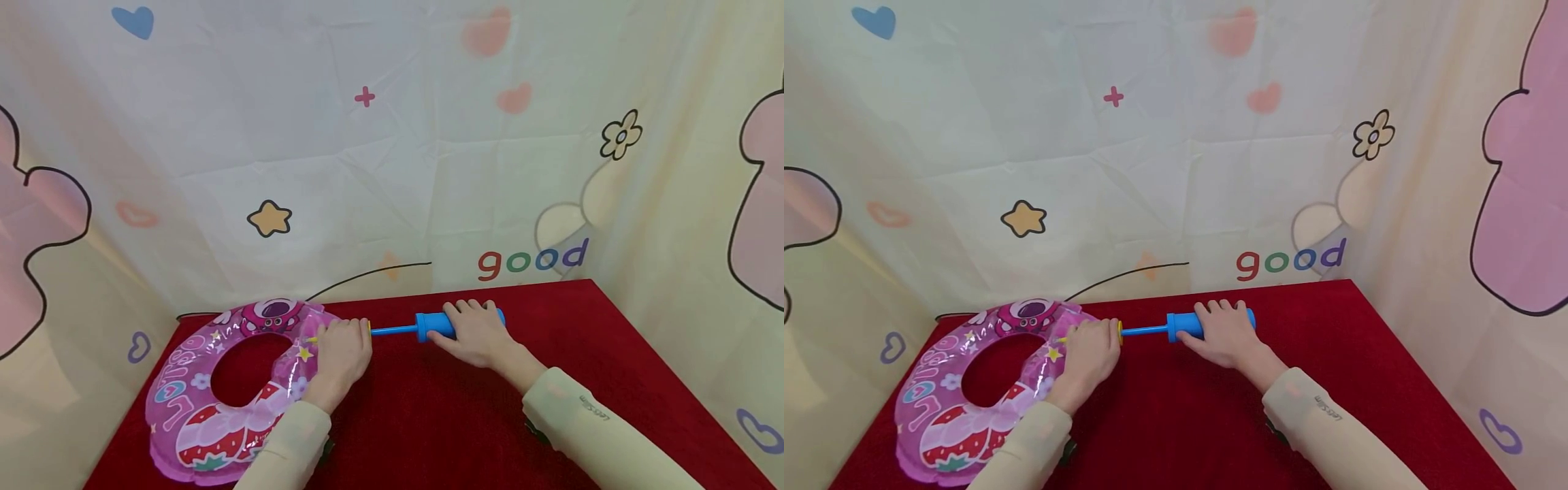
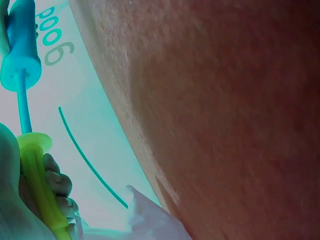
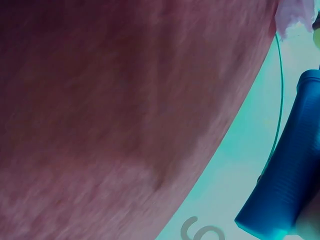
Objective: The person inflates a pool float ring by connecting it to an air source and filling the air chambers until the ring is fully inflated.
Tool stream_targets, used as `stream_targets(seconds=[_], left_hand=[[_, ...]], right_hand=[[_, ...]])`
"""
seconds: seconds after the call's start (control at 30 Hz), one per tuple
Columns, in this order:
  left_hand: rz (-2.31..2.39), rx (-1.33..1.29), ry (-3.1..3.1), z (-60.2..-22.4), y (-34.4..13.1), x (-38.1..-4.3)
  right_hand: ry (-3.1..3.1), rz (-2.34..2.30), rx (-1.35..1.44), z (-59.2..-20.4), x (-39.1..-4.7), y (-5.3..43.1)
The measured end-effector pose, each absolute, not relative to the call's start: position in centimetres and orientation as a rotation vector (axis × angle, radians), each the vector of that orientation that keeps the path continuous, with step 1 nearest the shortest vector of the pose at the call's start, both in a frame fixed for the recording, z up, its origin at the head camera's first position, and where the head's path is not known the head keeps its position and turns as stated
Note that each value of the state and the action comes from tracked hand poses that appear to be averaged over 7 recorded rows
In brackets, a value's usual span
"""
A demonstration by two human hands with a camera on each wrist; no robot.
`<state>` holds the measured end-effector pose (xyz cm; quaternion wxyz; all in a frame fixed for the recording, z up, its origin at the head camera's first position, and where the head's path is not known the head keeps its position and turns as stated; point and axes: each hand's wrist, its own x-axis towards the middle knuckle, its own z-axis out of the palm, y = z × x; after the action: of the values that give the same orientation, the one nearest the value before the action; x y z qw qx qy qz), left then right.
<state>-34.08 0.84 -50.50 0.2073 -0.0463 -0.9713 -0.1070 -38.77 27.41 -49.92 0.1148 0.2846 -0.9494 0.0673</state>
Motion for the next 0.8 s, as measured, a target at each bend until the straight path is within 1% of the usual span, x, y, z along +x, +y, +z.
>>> stream_targets(seconds=[0.53,0.8], left_hand=[[-0.240,-0.163,-2.677,-50.5,3.3,-34.2],[-0.264,-0.206,-2.636,-50.7,2.9,-34.3]], right_hand=[[-2.815,0.163,0.814,-49.2,-37.7,22.8],[-2.769,0.188,0.803,-49.4,-37.7,23.6]])
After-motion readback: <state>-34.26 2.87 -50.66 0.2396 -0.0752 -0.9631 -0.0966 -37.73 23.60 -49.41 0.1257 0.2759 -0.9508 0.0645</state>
